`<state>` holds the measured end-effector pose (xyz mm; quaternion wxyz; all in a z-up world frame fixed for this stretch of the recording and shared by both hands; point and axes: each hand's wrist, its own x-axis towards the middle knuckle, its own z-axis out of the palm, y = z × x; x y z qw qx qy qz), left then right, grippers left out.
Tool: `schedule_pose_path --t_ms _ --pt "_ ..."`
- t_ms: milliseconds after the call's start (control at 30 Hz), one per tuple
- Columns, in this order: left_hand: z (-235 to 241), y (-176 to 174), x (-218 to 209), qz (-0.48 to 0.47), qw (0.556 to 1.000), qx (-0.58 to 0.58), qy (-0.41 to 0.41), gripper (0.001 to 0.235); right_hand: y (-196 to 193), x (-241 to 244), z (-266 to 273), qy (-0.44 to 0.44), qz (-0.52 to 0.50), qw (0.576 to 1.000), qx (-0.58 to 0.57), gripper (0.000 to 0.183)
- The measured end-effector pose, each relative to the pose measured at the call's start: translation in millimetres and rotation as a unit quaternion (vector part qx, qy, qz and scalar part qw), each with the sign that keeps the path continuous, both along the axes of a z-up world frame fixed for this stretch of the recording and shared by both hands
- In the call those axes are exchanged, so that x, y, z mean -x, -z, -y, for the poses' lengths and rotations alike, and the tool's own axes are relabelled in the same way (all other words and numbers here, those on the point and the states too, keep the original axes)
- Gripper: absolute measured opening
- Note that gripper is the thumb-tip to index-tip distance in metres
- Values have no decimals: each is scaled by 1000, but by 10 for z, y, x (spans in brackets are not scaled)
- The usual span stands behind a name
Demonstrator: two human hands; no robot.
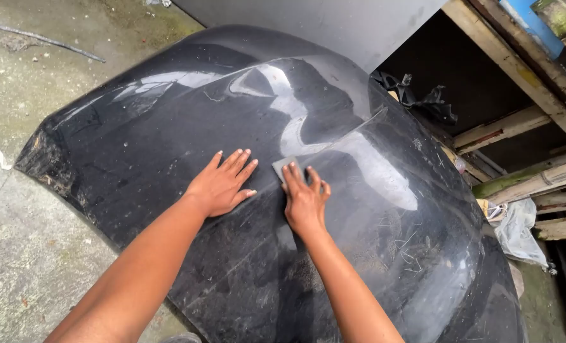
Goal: The person sands the surface of a black car hood using a piece of sandpaper. They hold the sandpaper with both hands and rub it back and forth across the curved surface, occasionally pausing to inspect the paper or adjust their grip.
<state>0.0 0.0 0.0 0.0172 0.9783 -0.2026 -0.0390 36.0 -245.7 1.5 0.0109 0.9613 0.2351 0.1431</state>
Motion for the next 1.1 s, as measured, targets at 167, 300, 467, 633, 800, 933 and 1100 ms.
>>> schedule_pose_path --t_ms 167,300,467,633,800,933,1100 --pt "121 -90 41 -10 1000 10 26 74 25 -185 117 35 30 999 1 43" --pt "219 -146 54 -17 999 22 42 74 81 -53 -21 22 30 999 11 41" --pt "320 -34 27 15 996 45 70 71 -58 -198 26 37 25 999 10 42" --pt "400 110 -46 96 988 72 101 66 -142 -105 -11 7 38 999 33 50" --pt "458 237 -96 189 972 95 99 61 -201 -82 1 -18 31 997 61 44" --pt "486 342 -164 231 961 113 101 60 -213 -66 35 -45 38 996 60 46" --pt "412 224 -110 256 953 127 103 61 -164 -345 242 25 29 999 -8 51"
